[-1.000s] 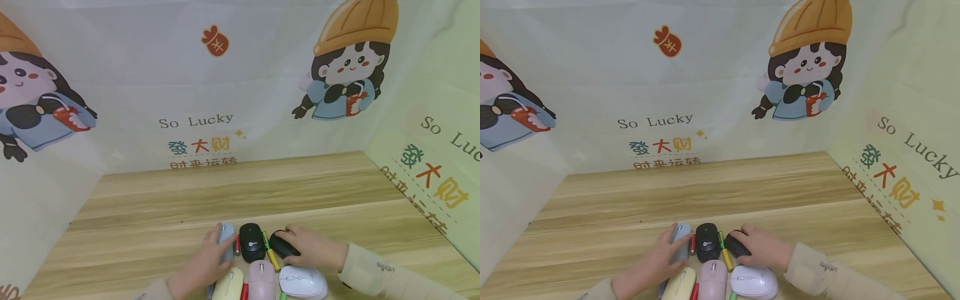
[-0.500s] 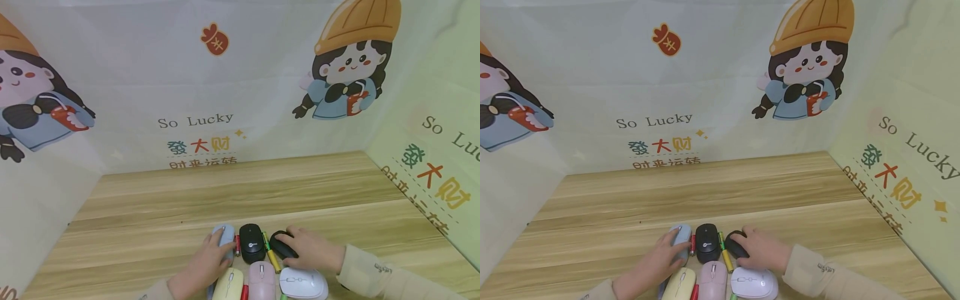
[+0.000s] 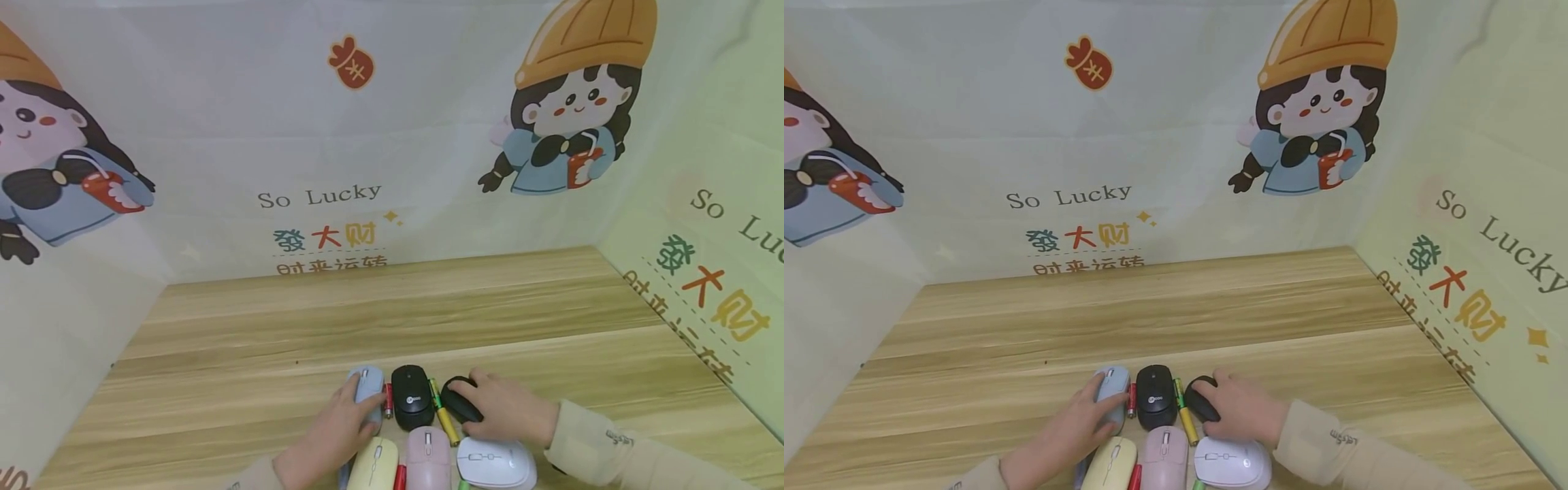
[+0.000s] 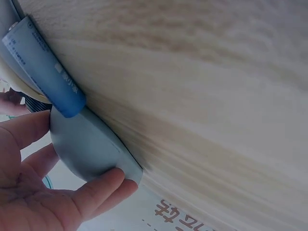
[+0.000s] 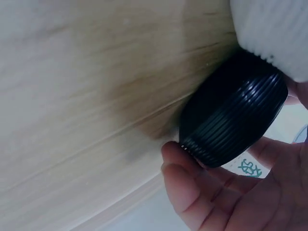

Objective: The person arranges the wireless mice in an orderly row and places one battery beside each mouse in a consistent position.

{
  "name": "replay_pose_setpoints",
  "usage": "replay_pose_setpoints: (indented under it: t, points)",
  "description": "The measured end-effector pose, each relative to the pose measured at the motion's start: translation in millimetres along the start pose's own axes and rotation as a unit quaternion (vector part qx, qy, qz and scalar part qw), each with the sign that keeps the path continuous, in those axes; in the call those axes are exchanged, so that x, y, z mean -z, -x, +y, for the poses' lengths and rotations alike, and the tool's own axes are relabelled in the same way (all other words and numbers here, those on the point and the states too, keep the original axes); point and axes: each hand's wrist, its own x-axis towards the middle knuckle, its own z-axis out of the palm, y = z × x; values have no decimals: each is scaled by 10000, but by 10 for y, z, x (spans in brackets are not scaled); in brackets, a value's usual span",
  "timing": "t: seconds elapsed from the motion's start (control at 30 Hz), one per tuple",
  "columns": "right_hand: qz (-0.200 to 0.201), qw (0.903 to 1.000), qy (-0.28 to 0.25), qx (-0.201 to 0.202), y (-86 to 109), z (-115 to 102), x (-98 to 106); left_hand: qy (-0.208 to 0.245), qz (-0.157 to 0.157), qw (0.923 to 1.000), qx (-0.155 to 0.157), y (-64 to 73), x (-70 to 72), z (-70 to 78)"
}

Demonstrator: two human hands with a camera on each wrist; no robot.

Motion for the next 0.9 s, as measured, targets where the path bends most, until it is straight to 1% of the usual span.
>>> replay_pose_setpoints:
  t: [0.2, 0.4, 0.6, 0.7, 0.9]
  points:
    - [149, 9993, -99, -314, -23, -18, -25, 76, -17, 10000, 41, 3, 14, 12]
    - [358, 9980, -277, -439, -35, -11, -33, 30, -4, 10000, 31, -7, 17, 17]
    - [664, 9951, -402, -611, -60, 10, -7, 27, 18, 10000, 28, 3, 14, 19]
    - [784, 9930, -421, -780, -86, 48, 29, -16, 25, 10000, 9, 1, 8, 12]
    - [899, 9894, -335, -1086, -142, 206, 140, -89, 45, 9999, -55, -3, 7, 10]
